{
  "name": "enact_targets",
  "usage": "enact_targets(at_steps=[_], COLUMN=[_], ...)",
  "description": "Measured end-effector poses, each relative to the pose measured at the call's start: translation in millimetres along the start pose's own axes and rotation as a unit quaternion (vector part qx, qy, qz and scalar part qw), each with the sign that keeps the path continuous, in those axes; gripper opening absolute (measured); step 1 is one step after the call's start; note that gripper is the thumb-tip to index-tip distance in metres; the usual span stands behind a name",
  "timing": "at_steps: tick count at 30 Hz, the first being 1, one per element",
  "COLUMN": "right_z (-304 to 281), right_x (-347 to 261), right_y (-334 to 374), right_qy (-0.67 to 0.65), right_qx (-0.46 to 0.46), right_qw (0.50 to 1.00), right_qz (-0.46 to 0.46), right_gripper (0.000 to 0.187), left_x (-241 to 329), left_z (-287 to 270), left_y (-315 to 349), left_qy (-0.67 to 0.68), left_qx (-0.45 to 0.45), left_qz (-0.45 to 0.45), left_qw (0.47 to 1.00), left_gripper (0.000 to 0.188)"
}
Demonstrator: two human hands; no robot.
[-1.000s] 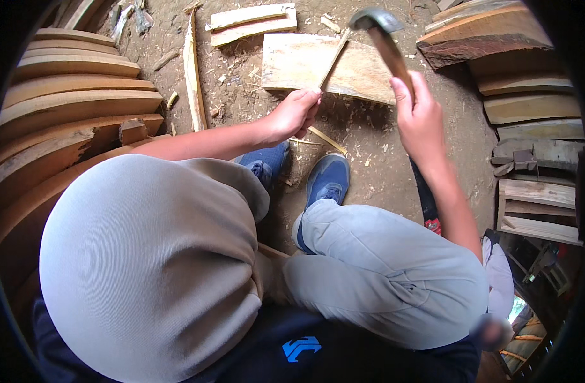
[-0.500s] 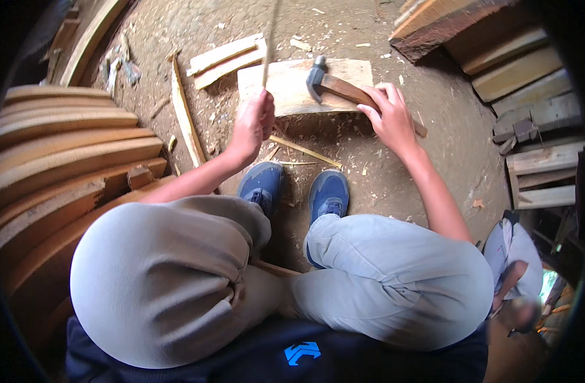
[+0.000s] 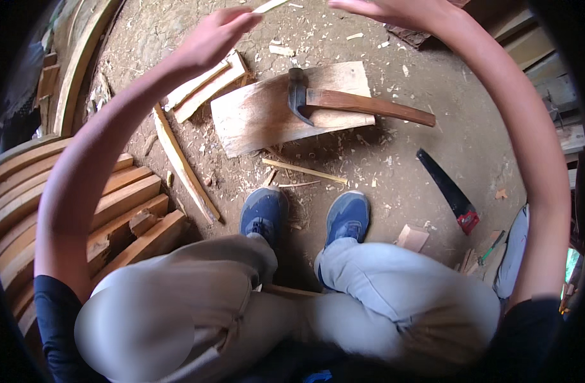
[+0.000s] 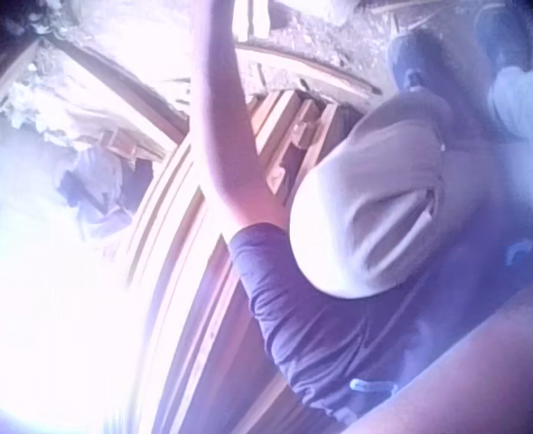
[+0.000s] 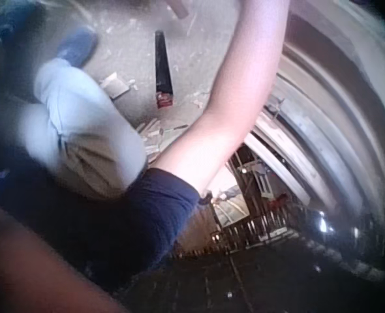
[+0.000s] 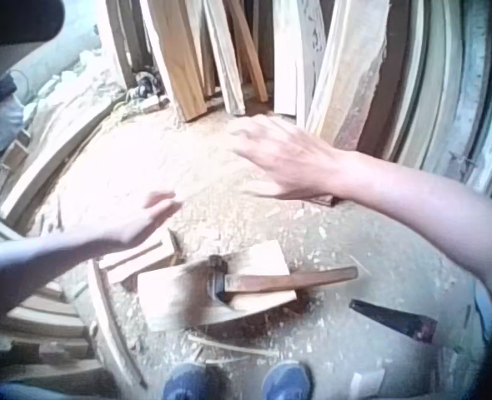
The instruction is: The person is sitting on the floor in a workshop, using a hammer to split thin strips of wood on a larger wooden block. They repeatedly position the wood and strike it with the hammer to separate it into smaller pieces.
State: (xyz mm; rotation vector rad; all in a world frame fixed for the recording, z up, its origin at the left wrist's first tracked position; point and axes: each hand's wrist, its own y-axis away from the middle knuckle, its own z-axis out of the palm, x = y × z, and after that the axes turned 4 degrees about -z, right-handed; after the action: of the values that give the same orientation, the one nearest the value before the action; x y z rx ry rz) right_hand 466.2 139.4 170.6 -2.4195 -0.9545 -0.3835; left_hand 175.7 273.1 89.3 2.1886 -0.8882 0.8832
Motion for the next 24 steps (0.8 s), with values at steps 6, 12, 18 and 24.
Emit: enact_targets(at_steps=[6, 12, 18, 24], right_z=[27, -10, 31, 24], right_x=[-49, -39, -99, -98], right_y=[-2, 25, 52, 58], right_qy=[-0.327, -0.608, -0.559, -0.563], right_qx=[-0.169, -0.206, -0.197, -0.209], right_qw=[0.911, 0.715, 0.715, 0.694], right_qz=[0.188, 0.279, 0.371, 0.398], right_gripper=[0.046, 0.039, 0.013, 0.021], left_x=[-18, 47, 21, 9], left_z=[60, 22, 34, 11], left_y=[-33, -31, -25, -36], left_qy=[-0.001, 0.004, -0.050, 0.214], left_qx=[-0.001, -0.266, -0.128, 0.028], left_qz=[0.105, 0.062, 0.141, 0.048], left_qw=[0.994, 0.962, 0.980, 0.975], left_gripper=[0.049, 0.058, 0.065, 0.065])
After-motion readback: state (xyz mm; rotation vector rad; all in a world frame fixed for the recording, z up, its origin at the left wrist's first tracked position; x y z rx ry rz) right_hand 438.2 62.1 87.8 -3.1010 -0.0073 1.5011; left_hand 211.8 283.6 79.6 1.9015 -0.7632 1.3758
